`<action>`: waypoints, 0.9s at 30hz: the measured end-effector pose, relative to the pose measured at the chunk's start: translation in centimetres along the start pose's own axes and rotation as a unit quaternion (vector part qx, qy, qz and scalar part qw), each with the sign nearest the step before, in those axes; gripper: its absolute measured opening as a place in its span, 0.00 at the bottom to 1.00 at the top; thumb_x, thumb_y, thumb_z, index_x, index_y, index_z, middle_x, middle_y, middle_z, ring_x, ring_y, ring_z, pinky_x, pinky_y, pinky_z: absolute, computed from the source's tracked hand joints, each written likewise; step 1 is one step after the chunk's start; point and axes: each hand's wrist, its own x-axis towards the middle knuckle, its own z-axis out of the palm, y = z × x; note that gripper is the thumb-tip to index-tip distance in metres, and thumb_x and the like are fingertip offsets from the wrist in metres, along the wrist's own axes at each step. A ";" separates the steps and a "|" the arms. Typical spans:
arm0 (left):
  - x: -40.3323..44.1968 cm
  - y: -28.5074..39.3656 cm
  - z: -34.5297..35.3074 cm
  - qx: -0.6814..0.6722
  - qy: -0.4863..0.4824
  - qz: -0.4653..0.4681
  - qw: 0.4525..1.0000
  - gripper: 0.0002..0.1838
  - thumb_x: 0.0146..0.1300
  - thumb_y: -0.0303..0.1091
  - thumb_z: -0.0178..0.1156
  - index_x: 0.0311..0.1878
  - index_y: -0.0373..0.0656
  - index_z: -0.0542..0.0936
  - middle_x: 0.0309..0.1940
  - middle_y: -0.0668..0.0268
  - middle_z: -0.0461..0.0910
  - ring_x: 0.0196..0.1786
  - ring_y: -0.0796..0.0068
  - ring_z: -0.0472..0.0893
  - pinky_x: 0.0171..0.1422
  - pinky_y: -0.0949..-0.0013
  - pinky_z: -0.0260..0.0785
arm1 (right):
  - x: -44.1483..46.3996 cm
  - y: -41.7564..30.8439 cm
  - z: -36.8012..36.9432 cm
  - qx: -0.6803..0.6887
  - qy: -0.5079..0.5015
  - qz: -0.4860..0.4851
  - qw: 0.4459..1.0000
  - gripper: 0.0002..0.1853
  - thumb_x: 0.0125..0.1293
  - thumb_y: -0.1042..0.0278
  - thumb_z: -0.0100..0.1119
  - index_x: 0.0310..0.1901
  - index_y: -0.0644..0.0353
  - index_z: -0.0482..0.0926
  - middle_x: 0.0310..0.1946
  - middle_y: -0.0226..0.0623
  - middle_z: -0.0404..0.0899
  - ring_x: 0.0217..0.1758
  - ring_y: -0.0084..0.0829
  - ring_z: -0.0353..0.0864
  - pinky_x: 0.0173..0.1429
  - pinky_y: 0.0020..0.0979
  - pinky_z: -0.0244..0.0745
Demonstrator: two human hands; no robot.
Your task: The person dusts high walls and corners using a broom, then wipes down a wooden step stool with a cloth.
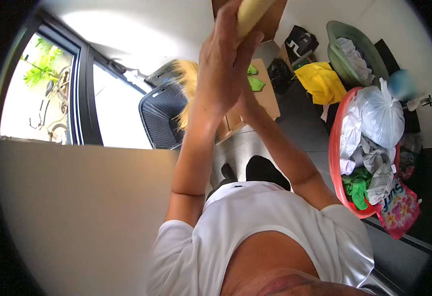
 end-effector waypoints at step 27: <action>-19.4 -30.5 7.3 0.119 -0.297 -0.578 0.751 0.23 0.57 0.35 0.61 0.57 0.49 0.71 0.50 0.54 0.74 0.47 0.56 0.78 0.52 0.60 0.71 | 26.7 56.5 -13.9 0.163 0.188 0.239 0.939 0.13 0.56 0.69 0.66 0.41 0.65 0.77 0.37 0.31 0.76 0.41 0.25 0.72 0.51 0.28 0.65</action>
